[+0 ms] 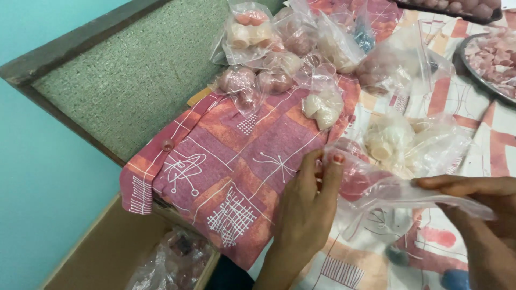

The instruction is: The person picks up plastic bags containing candles from a bed, puts some bags into a cardboard box, and seals others by hand.

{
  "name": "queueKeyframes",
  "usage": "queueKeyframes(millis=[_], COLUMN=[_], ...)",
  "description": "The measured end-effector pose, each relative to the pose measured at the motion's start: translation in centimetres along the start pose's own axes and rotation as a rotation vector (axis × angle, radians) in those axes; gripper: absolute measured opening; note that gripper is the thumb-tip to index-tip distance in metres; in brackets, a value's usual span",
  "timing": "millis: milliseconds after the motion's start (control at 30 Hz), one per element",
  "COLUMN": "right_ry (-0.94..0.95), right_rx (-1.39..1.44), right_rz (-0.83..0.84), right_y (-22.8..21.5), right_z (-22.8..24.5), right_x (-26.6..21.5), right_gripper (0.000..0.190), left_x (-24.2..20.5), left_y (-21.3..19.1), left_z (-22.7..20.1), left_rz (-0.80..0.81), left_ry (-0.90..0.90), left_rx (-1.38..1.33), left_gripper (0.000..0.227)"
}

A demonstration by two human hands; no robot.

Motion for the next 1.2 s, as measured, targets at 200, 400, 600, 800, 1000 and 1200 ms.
queueKeyframes(millis=[200,400,600,800,1000,1200], right_ry=[0.011,0.103,0.074,0.392,0.692,0.535], right_rx=[-0.168,-0.225,-0.059,0.035,-0.038,-0.081], right_rz=[-0.042,-0.071,-0.087,-0.053,-0.146,-0.079], right_y=[-3.4,-3.0,-0.8,1.7,1.5,1.9], right_z=[-4.0,-3.0,-1.5,-0.5,-1.0,-0.2], right_x=[1.2,0.9,0.8,0.8,-0.1,0.5], right_gripper=[0.036,0.041,0.03,0.026,0.02,0.019], left_x=[-4.6,-6.7,-2.8,-2.0,-0.8,-1.1], left_y=[0.5,0.9,3.5,3.1,3.0,1.5], left_z=[-4.6,-6.0,0.1,0.7,0.8,-1.5], left_rz=[0.297,0.569,0.276,0.261,0.222,0.129], left_ry=[0.546,0.484,0.222,0.121,0.232,0.388], left_rx=[-0.181,-0.398,-0.238,-0.333,-0.623,-0.495], left_gripper=[0.103,0.088,0.03,0.025,0.026,0.019])
Point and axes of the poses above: each hand's wrist, its own x-axis towards the middle knuckle, its own y-axis out of the palm, z = x × y, the point moved 8 cm from there along x, towards the middle knuckle, and after that the axes turned 1 degree about y, right-handed, at the moved point
